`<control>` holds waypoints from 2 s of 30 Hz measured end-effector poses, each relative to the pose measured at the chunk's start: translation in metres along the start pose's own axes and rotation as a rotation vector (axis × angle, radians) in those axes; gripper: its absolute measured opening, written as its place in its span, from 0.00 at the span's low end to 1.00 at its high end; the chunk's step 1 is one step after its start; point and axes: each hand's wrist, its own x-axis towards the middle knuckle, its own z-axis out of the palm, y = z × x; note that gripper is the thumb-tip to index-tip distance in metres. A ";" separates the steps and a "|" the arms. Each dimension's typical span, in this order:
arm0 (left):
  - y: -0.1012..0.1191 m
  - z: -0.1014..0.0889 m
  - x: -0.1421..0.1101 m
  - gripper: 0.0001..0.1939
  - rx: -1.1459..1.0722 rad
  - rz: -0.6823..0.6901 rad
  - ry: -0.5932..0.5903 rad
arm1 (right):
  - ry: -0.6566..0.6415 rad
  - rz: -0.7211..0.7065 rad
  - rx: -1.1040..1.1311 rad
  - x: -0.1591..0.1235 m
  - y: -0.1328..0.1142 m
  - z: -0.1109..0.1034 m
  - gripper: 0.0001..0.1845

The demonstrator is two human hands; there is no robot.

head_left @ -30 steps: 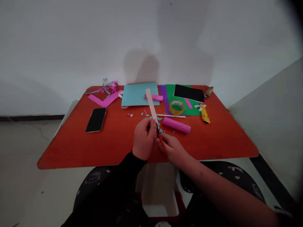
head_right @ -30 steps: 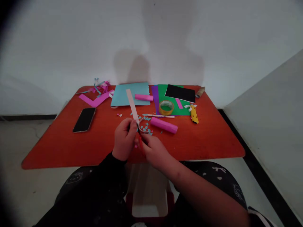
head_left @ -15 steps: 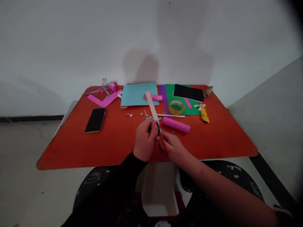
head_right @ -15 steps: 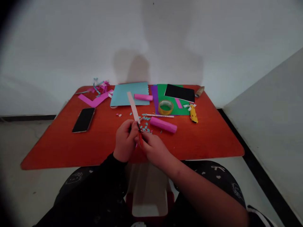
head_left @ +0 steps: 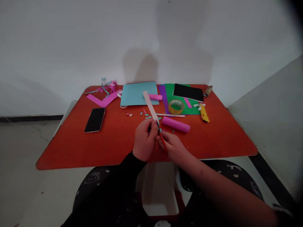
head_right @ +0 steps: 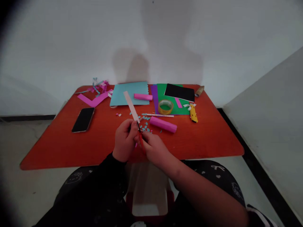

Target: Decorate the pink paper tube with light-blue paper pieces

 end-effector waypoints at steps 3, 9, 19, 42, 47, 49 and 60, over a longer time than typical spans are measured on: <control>0.001 0.000 0.000 0.15 -0.026 -0.001 -0.003 | -0.018 -0.003 -0.025 -0.001 -0.001 -0.002 0.19; 0.001 -0.003 0.003 0.14 -0.052 -0.008 0.033 | -0.055 0.023 -0.109 -0.002 -0.005 -0.004 0.17; -0.001 -0.005 0.007 0.14 -0.042 0.007 0.074 | -0.118 -0.011 -0.134 -0.003 -0.004 -0.008 0.14; -0.003 0.003 0.001 0.16 -0.158 -0.072 -0.072 | 0.261 0.022 0.177 0.008 -0.010 -0.018 0.19; -0.004 0.002 0.000 0.14 -0.186 -0.095 -0.082 | 0.236 0.045 0.171 0.007 -0.010 -0.022 0.18; -0.003 0.003 0.000 0.13 -0.188 -0.109 -0.084 | 0.221 0.054 0.166 0.005 -0.011 -0.023 0.18; -0.007 0.003 0.004 0.10 -0.284 -0.173 -0.082 | 0.275 0.029 0.128 0.016 -0.005 -0.036 0.22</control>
